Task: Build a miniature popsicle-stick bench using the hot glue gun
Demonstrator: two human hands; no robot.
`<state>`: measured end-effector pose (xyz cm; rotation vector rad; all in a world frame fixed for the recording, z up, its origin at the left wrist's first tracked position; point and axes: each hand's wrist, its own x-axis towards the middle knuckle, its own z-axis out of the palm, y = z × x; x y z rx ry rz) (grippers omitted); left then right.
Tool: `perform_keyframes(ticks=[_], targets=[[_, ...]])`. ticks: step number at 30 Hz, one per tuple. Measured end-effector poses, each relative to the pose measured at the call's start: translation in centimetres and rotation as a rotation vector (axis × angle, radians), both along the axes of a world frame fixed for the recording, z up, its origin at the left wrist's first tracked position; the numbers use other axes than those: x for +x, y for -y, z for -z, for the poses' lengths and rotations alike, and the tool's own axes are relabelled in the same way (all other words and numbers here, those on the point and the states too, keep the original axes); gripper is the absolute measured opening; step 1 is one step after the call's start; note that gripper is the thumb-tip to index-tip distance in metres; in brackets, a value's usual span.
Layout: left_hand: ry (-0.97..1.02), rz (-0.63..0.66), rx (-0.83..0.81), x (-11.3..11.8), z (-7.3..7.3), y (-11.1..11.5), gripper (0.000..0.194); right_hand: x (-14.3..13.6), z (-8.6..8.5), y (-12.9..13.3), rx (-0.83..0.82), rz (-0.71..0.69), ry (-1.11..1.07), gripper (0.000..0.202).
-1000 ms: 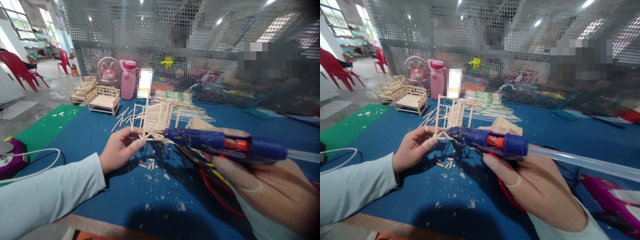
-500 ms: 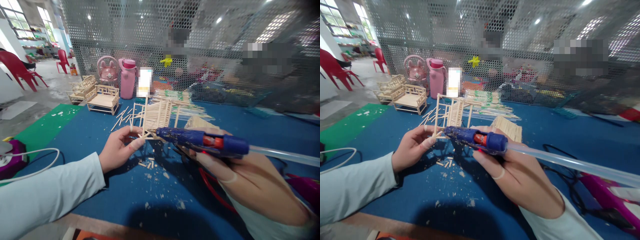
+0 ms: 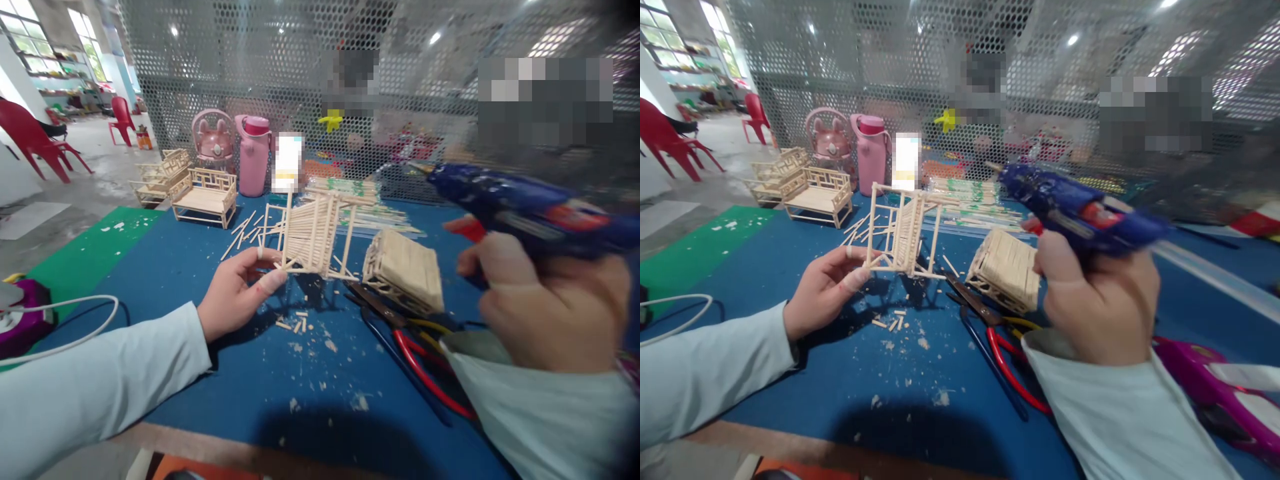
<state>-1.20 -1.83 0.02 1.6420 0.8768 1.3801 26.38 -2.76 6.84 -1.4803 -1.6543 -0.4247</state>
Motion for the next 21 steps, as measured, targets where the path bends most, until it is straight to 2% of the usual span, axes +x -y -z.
perform_keyframes(ticks=[2,5,8,10,13,14,15,16,17,18,19,21], targets=[[0.022,-0.022,-0.006,0.0,0.0,-0.2,0.024,1.1,0.1,-1.7,-0.188,0.086,-0.020,0.034],[0.035,-0.041,-0.011,-0.1,-0.1,-0.4,0.024,1.8,0.7,-3.8,-0.518,0.256,0.075,0.055],[0.031,-0.041,-0.011,-0.2,0.0,-0.4,0.024,1.7,1.2,-4.9,-0.739,0.274,0.250,0.048],[0.036,-0.039,-0.007,-0.2,0.0,-0.4,0.025,1.4,0.8,-4.5,-0.739,0.254,0.309,0.045],[0.054,-0.041,-0.018,-0.2,0.0,-0.6,0.027,0.5,-0.5,-1.8,-0.436,0.242,0.247,0.041],[0.059,-0.044,-0.028,-0.2,0.0,-0.6,0.027,-0.1,-0.9,-0.5,-0.297,0.155,0.206,0.035],[0.061,-0.048,-0.036,-0.2,-0.1,-0.7,0.028,-0.9,-1.2,0.9,-0.234,-0.015,0.177,0.024],[0.060,-0.054,-0.042,-0.2,-0.1,-0.8,0.029,-1.8,-1.3,2.2,-0.292,-0.255,0.186,0.017],[0.060,-0.062,-0.044,-0.2,-0.2,-0.9,0.029,-2.8,-1.3,3.3,-0.403,-0.498,0.224,0.018],[0.059,-0.071,-0.041,-0.2,-0.2,-1.0,0.029,-4.0,-1.0,4.2,-0.564,-0.675,0.284,0.020],[0.059,-0.078,-0.037,-0.2,-0.3,-1.1,0.029,-5.1,-0.6,4.7,-0.691,-0.757,0.347,0.021],[0.059,-0.076,-0.027,-0.2,-0.4,-1.3,0.028,-7.2,0.5,4.7,-0.795,-0.699,0.449,0.022]])
